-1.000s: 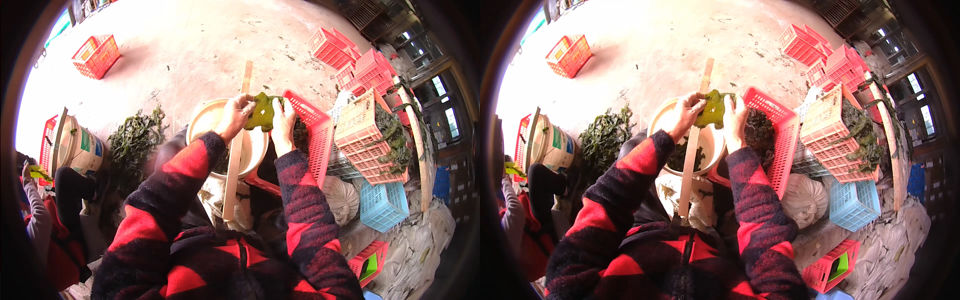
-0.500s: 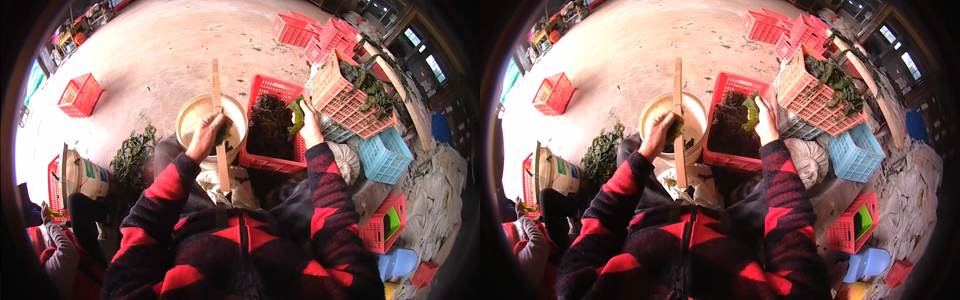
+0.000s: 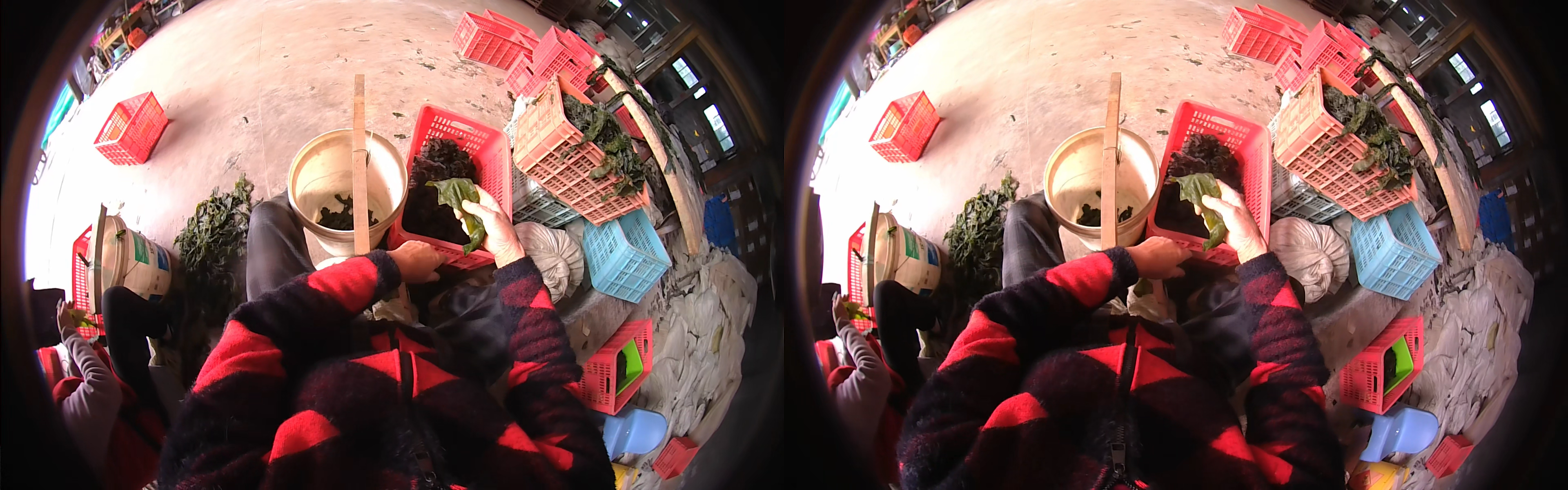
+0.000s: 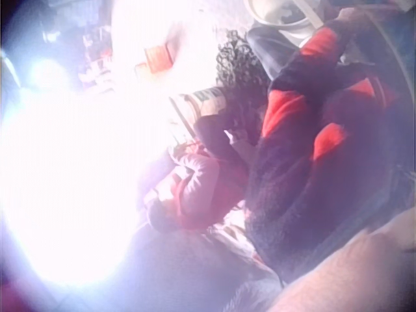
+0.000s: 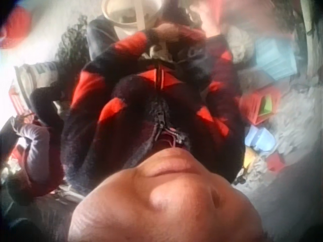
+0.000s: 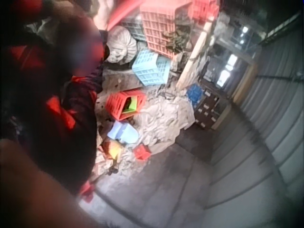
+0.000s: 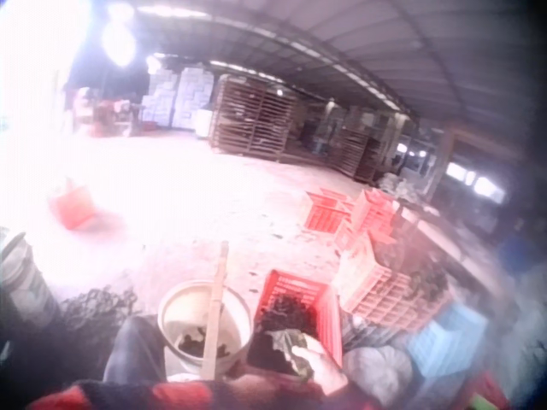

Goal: The person sits on the floor and repeatedly picks up leafy material from a red basket, tears or separates pieces by hand, and places them into a white bucket. The process continues with multiple leaves handled one at a time.

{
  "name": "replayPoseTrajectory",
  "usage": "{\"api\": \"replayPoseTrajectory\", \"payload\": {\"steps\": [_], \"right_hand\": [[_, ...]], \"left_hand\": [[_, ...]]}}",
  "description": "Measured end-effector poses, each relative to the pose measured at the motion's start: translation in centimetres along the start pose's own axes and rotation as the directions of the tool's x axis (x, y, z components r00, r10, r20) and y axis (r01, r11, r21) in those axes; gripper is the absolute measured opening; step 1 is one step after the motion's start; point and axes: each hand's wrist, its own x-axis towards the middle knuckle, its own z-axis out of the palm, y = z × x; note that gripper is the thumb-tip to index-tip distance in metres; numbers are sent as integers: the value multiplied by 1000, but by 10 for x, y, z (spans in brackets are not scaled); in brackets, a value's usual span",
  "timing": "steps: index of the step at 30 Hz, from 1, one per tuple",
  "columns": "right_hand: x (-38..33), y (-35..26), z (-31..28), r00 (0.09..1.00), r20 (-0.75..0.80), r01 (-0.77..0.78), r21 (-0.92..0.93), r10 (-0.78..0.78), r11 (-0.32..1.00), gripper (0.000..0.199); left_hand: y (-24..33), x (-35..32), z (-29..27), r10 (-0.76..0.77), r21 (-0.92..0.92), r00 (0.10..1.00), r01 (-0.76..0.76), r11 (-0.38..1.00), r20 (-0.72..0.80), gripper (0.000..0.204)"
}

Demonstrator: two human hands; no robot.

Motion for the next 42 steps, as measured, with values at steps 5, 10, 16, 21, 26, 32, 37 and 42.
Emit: {"api": "replayPoseTrajectory", "payload": {"steps": [5,10,16,21,26,32,37,42], "right_hand": [[5,11,10,998,-31,-60,-15,60,998,31],[2,39,26,994,21,-106,2,106,994,19],[-25,55,37,980,-35,-199,-144,196,969,19],[-40,55,40,985,-156,-121,-327,73,937,20],[-36,56,44,950,-307,-93,-434,-50,896,21],[-37,68,58,904,-185,87,-804,-386,589,34],[-46,83,53,883,62,97,-994,-464,53,42],[-55,92,47,924,-341,-91,-633,-171,769,25]], "left_hand": [[-7,-10,-12,-94,-960,995,48,276,23,59],[-22,-3,-24,-210,-853,975,-171,-493,-74,48],[-35,-8,-38,-491,-836,857,-379,-397,-155,31],[-34,-7,-48,-606,-802,792,-407,-437,-71,26],[-30,-10,-53,-652,-677,755,-513,-528,-63,16],[-29,-17,-57,-712,-756,699,-502,-420,-68,12],[-32,-18,-59,-733,-700,679,-545,-461,-46,11],[-37,-22,-62,-730,-694,681,-553,-462,-56,11]]}}
